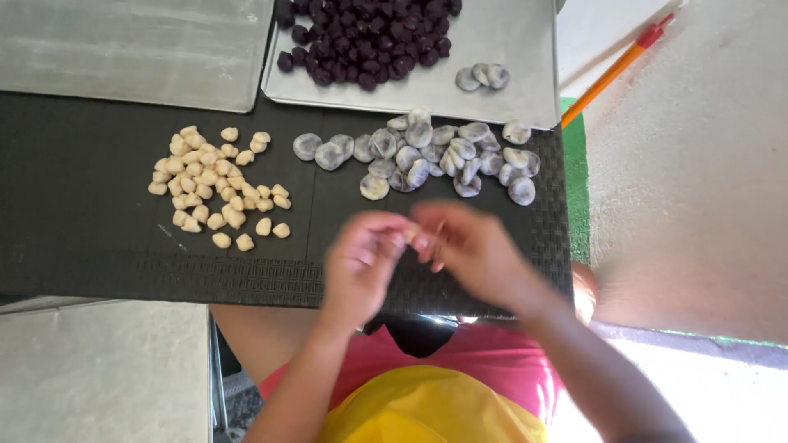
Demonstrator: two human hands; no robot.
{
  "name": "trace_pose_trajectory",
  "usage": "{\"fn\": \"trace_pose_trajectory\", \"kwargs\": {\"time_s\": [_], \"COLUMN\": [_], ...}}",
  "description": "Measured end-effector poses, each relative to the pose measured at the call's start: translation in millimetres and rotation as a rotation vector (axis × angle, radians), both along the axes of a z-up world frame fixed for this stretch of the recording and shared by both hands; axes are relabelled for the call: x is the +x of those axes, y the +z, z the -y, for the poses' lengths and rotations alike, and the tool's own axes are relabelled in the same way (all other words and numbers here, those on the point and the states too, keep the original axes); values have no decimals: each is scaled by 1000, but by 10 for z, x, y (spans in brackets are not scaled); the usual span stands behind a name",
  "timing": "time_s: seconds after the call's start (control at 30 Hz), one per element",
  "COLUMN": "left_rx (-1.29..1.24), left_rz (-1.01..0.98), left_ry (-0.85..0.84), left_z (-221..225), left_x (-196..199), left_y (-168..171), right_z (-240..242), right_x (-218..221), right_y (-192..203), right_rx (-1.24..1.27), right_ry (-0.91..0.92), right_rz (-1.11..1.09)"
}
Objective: A person is manually flattening small pieces of white dough, adding a purple filling, sealing them, and arranging them on a baking tray.
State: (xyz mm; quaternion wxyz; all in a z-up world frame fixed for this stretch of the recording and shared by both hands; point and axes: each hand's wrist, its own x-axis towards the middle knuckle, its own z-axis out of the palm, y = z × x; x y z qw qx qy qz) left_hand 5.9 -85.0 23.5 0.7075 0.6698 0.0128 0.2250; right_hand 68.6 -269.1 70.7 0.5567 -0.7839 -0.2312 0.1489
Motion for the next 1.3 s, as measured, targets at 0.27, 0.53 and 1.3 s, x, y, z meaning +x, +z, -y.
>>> {"fn": "trace_pose_trajectory", "kwargs": {"time_s": [0.27,0.53,1.3], "left_rx": [386,1207,1227], "left_rz": [48,57,57], "left_ry": [30,-339,-172], "left_z": [-247,-126,-95], "left_x": [54,-50,-220], "left_y": [-265,-166,-147], "right_z": [73,160,-842], "right_x": [0,-513,2720], "right_y": [-526,-531,-592], "right_rx": [109,-744,-651], "right_ry": [-193,-107,-85], "right_rz": [171,894,616]}}
